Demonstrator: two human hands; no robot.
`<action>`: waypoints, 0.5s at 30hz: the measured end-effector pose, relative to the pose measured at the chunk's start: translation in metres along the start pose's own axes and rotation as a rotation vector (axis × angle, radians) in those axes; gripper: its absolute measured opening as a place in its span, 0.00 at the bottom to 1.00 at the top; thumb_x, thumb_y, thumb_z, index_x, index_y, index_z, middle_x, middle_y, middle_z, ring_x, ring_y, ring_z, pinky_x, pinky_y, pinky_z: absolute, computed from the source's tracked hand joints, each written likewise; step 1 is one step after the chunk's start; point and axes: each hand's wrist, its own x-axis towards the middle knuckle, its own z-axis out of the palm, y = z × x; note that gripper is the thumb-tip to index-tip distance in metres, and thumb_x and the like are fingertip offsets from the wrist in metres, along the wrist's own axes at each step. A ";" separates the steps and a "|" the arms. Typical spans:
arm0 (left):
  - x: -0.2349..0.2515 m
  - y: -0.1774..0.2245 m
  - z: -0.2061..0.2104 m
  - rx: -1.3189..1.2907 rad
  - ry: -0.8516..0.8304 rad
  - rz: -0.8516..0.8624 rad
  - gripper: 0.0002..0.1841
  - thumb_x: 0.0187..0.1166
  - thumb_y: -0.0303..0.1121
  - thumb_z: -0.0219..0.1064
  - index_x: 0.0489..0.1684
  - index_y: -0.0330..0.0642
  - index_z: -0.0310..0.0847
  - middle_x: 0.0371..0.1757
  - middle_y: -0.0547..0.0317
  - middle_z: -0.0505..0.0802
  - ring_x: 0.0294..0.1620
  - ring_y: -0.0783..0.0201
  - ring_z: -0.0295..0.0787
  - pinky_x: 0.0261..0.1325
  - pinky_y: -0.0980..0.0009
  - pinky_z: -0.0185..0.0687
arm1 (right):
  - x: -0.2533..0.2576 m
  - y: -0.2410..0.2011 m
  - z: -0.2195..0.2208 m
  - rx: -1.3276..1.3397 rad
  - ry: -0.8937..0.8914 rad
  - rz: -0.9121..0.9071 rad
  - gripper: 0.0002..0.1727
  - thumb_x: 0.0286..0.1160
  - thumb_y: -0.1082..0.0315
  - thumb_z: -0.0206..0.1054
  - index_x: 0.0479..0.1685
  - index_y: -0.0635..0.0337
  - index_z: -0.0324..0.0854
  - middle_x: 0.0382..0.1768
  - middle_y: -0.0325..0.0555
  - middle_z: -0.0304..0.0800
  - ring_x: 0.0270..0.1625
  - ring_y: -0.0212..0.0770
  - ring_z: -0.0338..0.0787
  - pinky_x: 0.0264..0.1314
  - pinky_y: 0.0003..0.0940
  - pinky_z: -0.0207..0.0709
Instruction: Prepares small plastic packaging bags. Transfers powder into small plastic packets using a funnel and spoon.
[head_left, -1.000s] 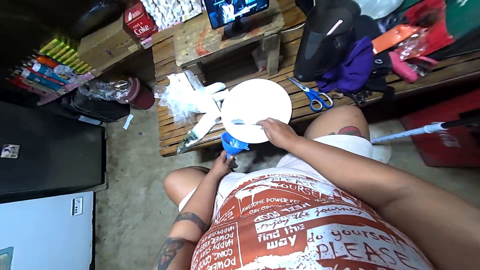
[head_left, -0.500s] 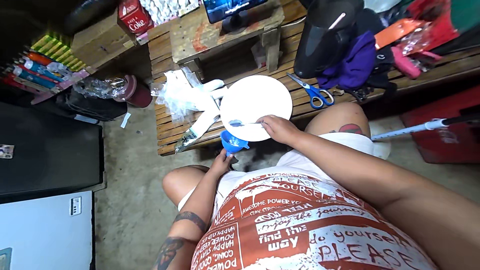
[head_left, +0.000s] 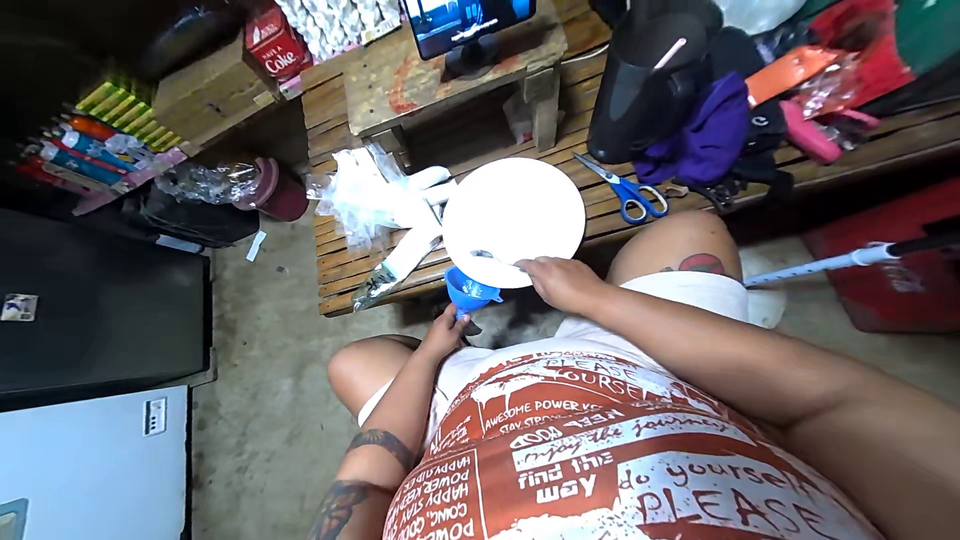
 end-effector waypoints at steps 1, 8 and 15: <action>0.000 0.000 0.000 -0.001 0.001 -0.001 0.23 0.93 0.39 0.53 0.79 0.33 0.70 0.67 0.38 0.87 0.69 0.51 0.85 0.77 0.53 0.75 | -0.008 0.000 0.001 0.017 0.022 -0.054 0.21 0.88 0.70 0.54 0.76 0.53 0.80 0.57 0.58 0.90 0.58 0.60 0.91 0.59 0.60 0.84; 0.000 0.000 0.000 -0.002 -0.002 0.006 0.22 0.93 0.38 0.53 0.76 0.32 0.70 0.64 0.39 0.88 0.64 0.53 0.87 0.73 0.55 0.78 | 0.000 0.010 -0.005 0.050 0.145 -0.024 0.20 0.89 0.71 0.52 0.75 0.56 0.80 0.59 0.60 0.89 0.61 0.62 0.90 0.62 0.59 0.83; -0.001 0.001 0.000 0.019 -0.022 0.034 0.23 0.93 0.39 0.53 0.78 0.32 0.69 0.67 0.39 0.87 0.68 0.55 0.86 0.76 0.57 0.76 | 0.021 0.013 -0.007 0.008 0.128 0.120 0.24 0.89 0.72 0.51 0.81 0.52 0.76 0.60 0.62 0.87 0.62 0.64 0.89 0.61 0.61 0.83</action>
